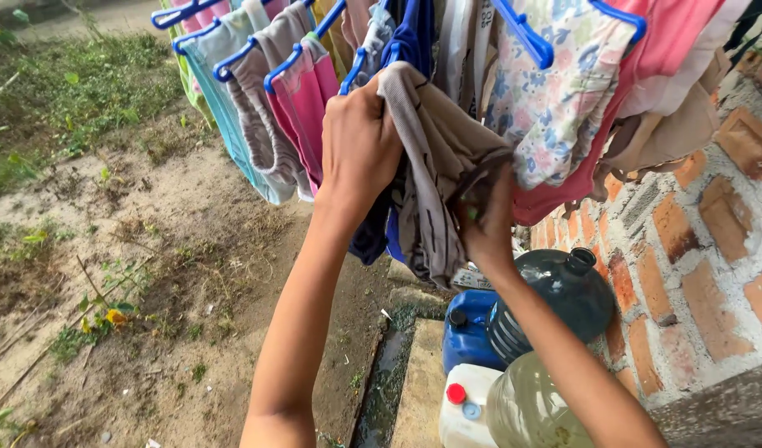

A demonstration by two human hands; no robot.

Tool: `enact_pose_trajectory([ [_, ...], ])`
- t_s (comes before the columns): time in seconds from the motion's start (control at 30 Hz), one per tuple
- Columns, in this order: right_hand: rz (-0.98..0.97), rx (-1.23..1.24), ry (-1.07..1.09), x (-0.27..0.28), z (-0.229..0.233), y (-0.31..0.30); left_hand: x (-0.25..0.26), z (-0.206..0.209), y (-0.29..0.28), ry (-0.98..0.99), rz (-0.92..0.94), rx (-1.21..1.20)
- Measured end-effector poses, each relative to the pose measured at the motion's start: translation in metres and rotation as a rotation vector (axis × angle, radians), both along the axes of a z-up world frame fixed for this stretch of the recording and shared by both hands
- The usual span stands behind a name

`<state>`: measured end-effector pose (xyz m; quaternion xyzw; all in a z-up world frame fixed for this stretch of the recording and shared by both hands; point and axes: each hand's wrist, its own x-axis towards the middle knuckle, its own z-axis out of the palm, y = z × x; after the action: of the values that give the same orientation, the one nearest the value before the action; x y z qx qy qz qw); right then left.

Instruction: Hanging washed clothes and undergarments on a circular plastic drying rack.

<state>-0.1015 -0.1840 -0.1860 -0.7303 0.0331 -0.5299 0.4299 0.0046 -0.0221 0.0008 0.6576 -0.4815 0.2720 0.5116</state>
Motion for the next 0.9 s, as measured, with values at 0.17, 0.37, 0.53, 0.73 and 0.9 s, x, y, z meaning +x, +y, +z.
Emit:
enact_pose_trajectory([
  [0.17, -0.223, -0.279, -0.238, -0.028, 0.031, -0.015, 0.003, -0.001, 0.001, -0.019, -0.012, 0.007],
  [0.37, -0.152, -0.683, -0.295, -0.051, 0.109, -0.042, 0.005, -0.001, 0.004, 0.031, -0.068, 0.007],
  [0.53, -0.125, -0.969, -0.034, -0.036, 0.182, -0.058, 0.003, -0.003, 0.006, 0.048, -0.029, -0.004],
  [0.73, 0.036, -0.866, 0.080, -0.028, 0.232, -0.046, 0.008, -0.006, 0.006, 0.061, 0.006, -0.002],
  [0.9, 0.070, -0.854, 0.012, 0.032, 0.200, -0.081, 0.012, -0.010, 0.008, 0.050, 0.026, -0.027],
])
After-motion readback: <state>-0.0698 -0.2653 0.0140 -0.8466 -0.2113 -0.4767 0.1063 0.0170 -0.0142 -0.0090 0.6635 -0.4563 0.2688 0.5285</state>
